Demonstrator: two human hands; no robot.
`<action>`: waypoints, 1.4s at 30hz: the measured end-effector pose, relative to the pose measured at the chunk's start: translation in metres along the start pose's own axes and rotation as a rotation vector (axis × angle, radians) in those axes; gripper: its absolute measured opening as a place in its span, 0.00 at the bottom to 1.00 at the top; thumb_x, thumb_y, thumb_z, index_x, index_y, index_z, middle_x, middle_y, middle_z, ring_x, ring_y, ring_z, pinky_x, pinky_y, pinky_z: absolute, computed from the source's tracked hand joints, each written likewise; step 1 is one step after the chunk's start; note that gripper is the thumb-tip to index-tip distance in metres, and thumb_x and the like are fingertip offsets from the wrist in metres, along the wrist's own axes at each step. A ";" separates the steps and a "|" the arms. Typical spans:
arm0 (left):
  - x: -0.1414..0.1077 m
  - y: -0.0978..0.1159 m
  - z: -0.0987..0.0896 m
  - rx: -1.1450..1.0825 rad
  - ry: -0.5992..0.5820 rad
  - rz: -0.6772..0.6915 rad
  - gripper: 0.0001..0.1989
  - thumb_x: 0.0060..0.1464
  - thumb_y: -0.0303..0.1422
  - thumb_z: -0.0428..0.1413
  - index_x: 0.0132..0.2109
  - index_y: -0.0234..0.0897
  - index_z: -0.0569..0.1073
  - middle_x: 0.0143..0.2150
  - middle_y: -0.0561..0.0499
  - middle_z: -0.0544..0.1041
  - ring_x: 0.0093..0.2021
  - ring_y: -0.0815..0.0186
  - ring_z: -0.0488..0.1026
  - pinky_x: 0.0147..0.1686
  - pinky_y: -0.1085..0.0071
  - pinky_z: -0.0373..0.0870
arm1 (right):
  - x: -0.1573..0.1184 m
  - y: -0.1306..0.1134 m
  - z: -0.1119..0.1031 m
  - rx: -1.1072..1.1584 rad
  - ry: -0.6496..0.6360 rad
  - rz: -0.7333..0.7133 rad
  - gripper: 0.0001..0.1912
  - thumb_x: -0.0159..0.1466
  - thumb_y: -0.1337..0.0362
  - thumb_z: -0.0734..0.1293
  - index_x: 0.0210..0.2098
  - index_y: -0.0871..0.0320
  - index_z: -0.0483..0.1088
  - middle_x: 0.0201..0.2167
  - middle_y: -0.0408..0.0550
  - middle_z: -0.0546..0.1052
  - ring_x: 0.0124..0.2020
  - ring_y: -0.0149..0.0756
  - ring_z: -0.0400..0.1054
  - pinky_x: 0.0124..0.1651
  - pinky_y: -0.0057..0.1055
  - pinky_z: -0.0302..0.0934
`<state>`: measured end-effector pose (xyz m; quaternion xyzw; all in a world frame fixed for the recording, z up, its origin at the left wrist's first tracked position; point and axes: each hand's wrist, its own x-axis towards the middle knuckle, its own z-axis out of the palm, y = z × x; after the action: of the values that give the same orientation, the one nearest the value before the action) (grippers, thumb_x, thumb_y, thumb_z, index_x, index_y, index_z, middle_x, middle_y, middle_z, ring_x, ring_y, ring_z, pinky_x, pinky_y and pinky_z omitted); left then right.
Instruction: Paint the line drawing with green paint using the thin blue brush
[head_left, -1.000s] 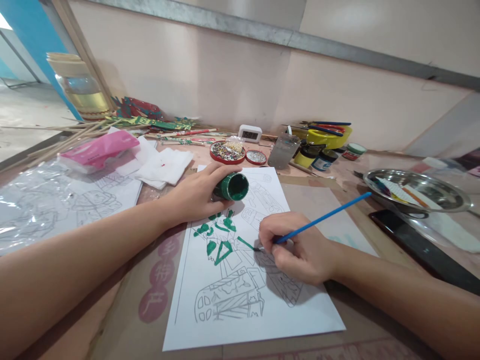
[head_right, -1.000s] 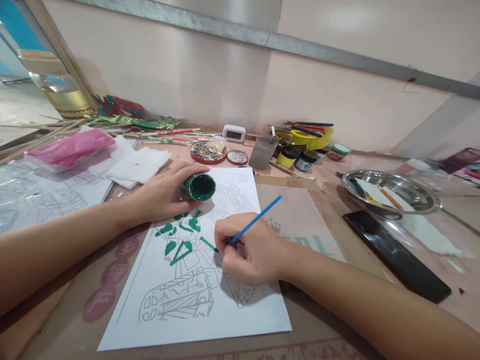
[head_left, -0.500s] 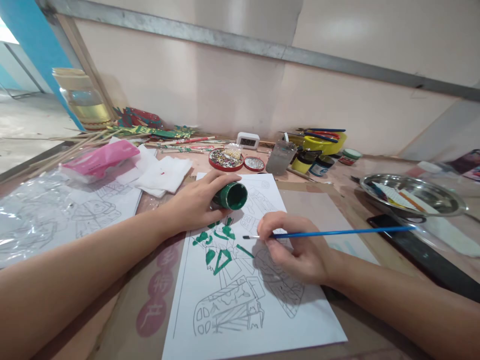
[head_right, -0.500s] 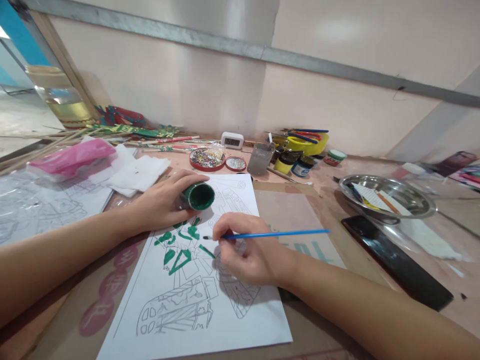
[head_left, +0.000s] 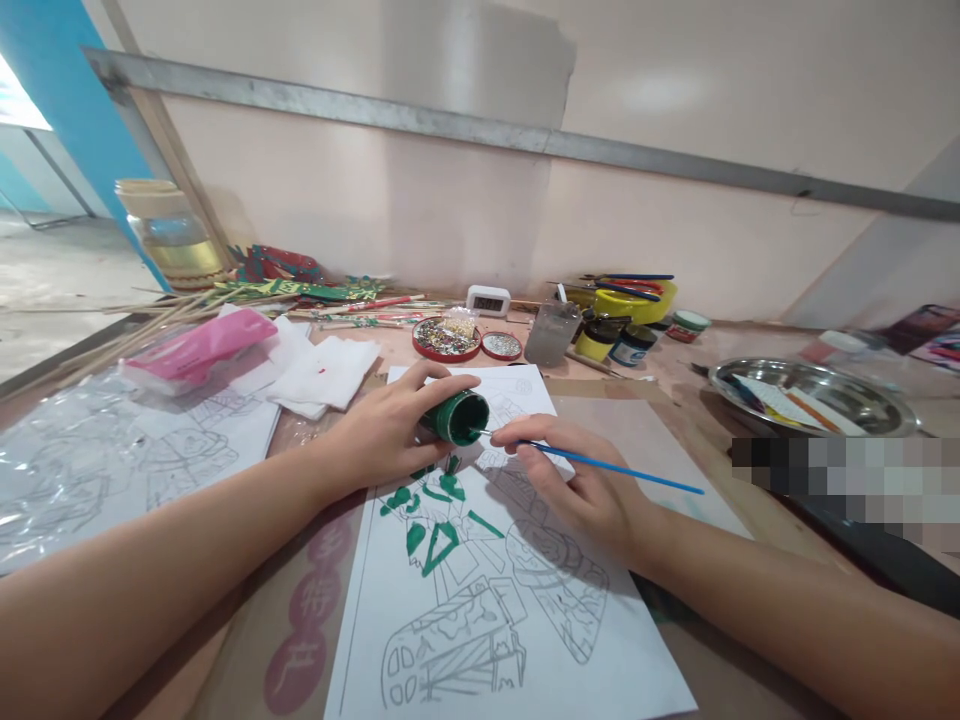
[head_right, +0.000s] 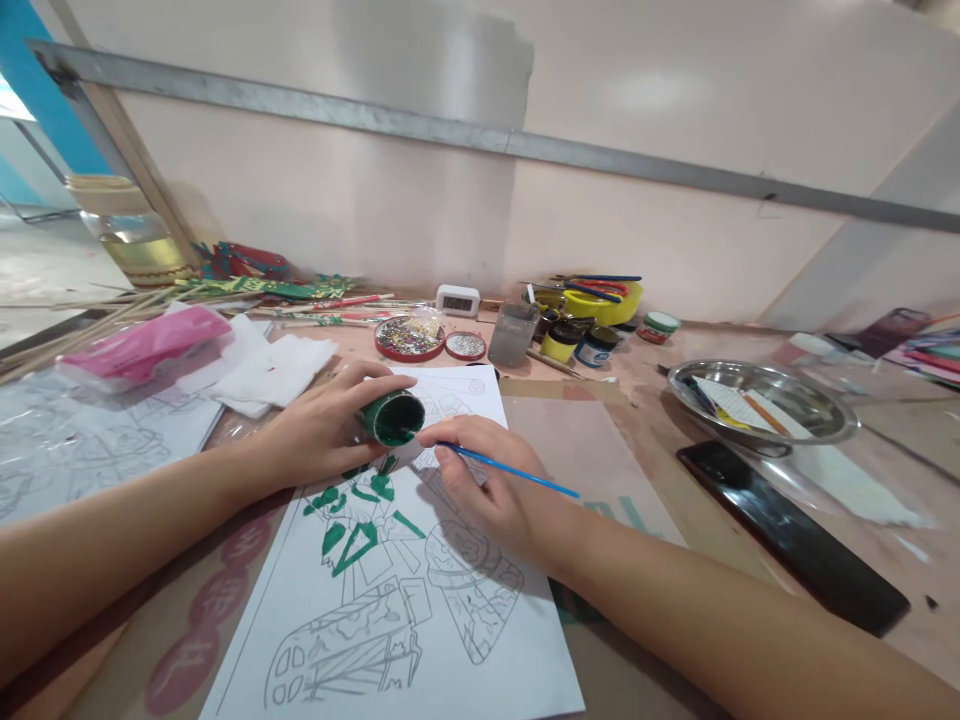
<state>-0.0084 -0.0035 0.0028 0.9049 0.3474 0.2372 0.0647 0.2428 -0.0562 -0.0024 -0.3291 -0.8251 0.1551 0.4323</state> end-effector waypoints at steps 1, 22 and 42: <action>0.000 0.000 0.000 -0.002 0.000 0.000 0.32 0.59 0.33 0.60 0.68 0.46 0.60 0.62 0.42 0.66 0.58 0.48 0.73 0.56 0.50 0.73 | 0.000 0.000 0.000 -0.006 -0.004 0.004 0.11 0.71 0.68 0.61 0.45 0.55 0.74 0.42 0.48 0.83 0.44 0.38 0.78 0.49 0.35 0.72; 0.001 0.001 0.002 -0.009 -0.003 -0.025 0.33 0.60 0.36 0.61 0.69 0.47 0.60 0.63 0.43 0.67 0.60 0.50 0.71 0.60 0.53 0.69 | -0.004 -0.021 -0.008 0.240 -0.258 -0.079 0.10 0.59 0.76 0.62 0.34 0.56 0.69 0.30 0.45 0.77 0.31 0.32 0.72 0.36 0.29 0.68; 0.001 0.001 0.003 0.002 0.006 -0.022 0.35 0.57 0.33 0.60 0.69 0.48 0.58 0.64 0.44 0.66 0.60 0.50 0.71 0.60 0.54 0.69 | -0.009 -0.021 -0.002 0.230 -0.341 0.115 0.08 0.54 0.74 0.61 0.29 0.56 0.69 0.25 0.44 0.75 0.24 0.31 0.67 0.23 0.24 0.58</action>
<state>-0.0056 -0.0029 0.0007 0.9003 0.3580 0.2390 0.0652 0.2396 -0.0777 0.0046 -0.2932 -0.8429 0.3263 0.3114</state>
